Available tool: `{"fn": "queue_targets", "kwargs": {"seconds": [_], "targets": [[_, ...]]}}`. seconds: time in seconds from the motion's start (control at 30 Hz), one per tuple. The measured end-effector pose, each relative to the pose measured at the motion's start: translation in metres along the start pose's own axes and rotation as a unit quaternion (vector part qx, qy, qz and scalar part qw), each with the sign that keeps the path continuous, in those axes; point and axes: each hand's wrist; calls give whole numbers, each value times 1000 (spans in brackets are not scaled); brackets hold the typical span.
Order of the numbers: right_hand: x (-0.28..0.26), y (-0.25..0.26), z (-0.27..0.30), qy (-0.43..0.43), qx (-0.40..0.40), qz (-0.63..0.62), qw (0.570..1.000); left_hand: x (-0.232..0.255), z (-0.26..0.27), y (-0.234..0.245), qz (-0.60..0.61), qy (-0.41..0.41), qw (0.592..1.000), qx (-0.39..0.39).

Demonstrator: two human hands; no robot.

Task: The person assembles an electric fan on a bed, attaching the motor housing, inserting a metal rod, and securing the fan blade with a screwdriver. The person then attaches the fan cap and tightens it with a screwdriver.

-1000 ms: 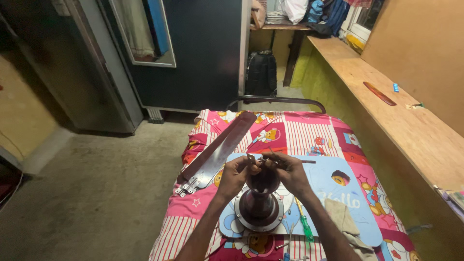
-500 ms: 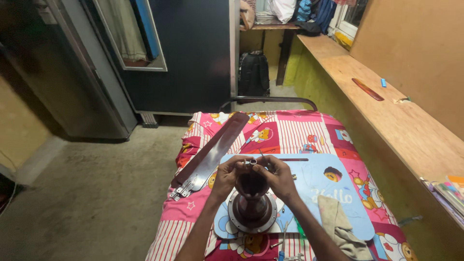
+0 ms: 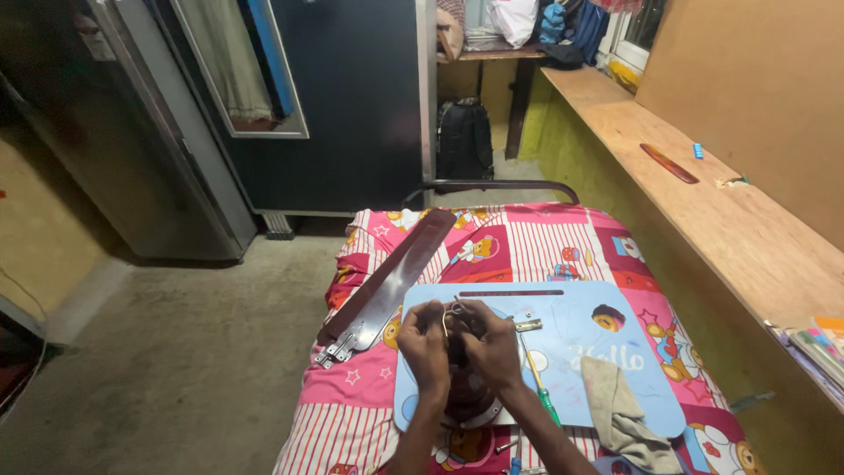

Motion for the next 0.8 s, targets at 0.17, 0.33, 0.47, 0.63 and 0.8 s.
{"fn": "queue_targets", "kwargs": {"seconds": [0.17,0.33,0.47,0.63,0.8], "targets": [[-2,7,6,-32,23,31,999,3,22,14,-7,-46,998,-50],[-14,12,17,-4,33,-65,997,6,9,28,-25,-77,990,-114],[-19,18,16,-88,55,-27,994,11,-8,34,-13,-86,977,-193],[-7,27,0,-64,-15,-50,997,17,-15,34,-86,-61,976,-193],[5,33,-10,-89,-58,-67,992,24,-10,25,-30,71,983,-166]]}}
Point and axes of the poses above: each hand's wrist, its own z-axis away from the middle knuckle, its own y-axis out of the back of the hand, x = y × z, and after that the axes turned 15 degrees about x, right-handed
